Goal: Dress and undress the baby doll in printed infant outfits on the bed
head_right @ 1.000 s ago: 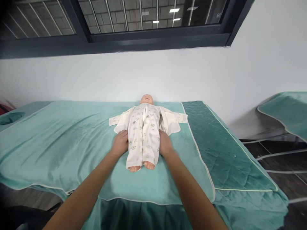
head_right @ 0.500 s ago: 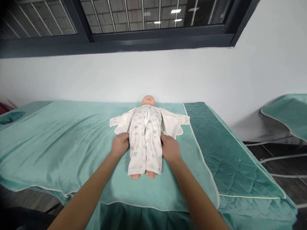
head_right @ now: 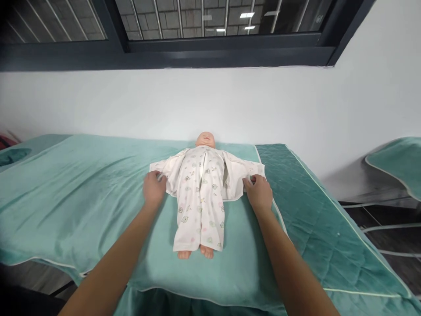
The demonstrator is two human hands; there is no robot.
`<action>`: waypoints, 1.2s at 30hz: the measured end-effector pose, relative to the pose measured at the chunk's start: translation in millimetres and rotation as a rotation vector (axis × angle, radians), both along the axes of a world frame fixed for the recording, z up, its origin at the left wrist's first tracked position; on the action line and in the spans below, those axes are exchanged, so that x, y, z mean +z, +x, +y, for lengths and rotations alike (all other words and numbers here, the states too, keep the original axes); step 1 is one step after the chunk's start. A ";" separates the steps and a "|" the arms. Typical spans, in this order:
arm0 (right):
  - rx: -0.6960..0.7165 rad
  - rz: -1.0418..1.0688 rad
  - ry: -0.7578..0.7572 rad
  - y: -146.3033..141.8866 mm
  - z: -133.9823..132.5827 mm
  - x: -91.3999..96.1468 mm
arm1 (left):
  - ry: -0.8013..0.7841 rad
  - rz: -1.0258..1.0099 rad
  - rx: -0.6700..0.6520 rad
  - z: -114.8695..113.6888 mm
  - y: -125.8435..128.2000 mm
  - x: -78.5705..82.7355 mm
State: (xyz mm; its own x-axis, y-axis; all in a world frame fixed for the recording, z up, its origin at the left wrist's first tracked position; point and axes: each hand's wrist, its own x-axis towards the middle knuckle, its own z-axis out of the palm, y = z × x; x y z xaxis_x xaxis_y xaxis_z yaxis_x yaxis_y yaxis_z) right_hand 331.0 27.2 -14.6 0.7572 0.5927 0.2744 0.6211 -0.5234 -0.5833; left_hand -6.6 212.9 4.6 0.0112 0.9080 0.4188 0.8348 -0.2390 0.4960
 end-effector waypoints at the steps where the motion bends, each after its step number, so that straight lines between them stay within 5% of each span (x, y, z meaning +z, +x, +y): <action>1: -0.013 0.022 -0.016 -2.0 1.7 1.6 | -0.019 0.025 0.020 -0.7 1.3 0.7; 6: 0.045 0.247 -0.020 -11.1 14.7 23.9 | -0.057 0.089 0.086 -4.7 3.4 1.7; 10: 0.176 0.403 0.312 -35.1 22.4 68.1 | -0.056 0.100 0.069 -1.2 2.5 0.5; 12: 0.421 0.440 0.412 -53.2 22.2 93.8 | -0.058 0.089 0.045 2.0 1.2 0.4; 14: 0.766 0.458 0.241 -68.5 22.0 114.5 | -0.058 0.078 0.034 4.7 -0.2 0.8; 16: 0.891 0.448 0.131 -75.8 26.2 125.8 | -0.055 0.064 0.027 6.4 -1.4 1.5; 24: 0.428 0.249 0.254 -50.8 101.0 110.9 | -0.088 -0.018 0.049 17.9 -1.4 2.1; 29: 0.552 0.339 0.071 -45.5 117.6 101.5 | -0.121 -0.095 0.116 31.0 0.5 2.9; 36: 0.625 0.493 0.070 -30.6 100.1 103.2 | -0.095 -0.339 0.168 41.6 7.5 15.1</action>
State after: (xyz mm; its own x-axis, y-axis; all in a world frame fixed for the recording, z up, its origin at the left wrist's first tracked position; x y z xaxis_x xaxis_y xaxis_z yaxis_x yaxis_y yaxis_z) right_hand 300.4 127.3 88.6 0.3344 0.9413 0.0468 0.4490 -0.1155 -0.8860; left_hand 0.9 254.5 19.7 -0.2656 0.9203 0.2873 0.6431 -0.0529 0.7640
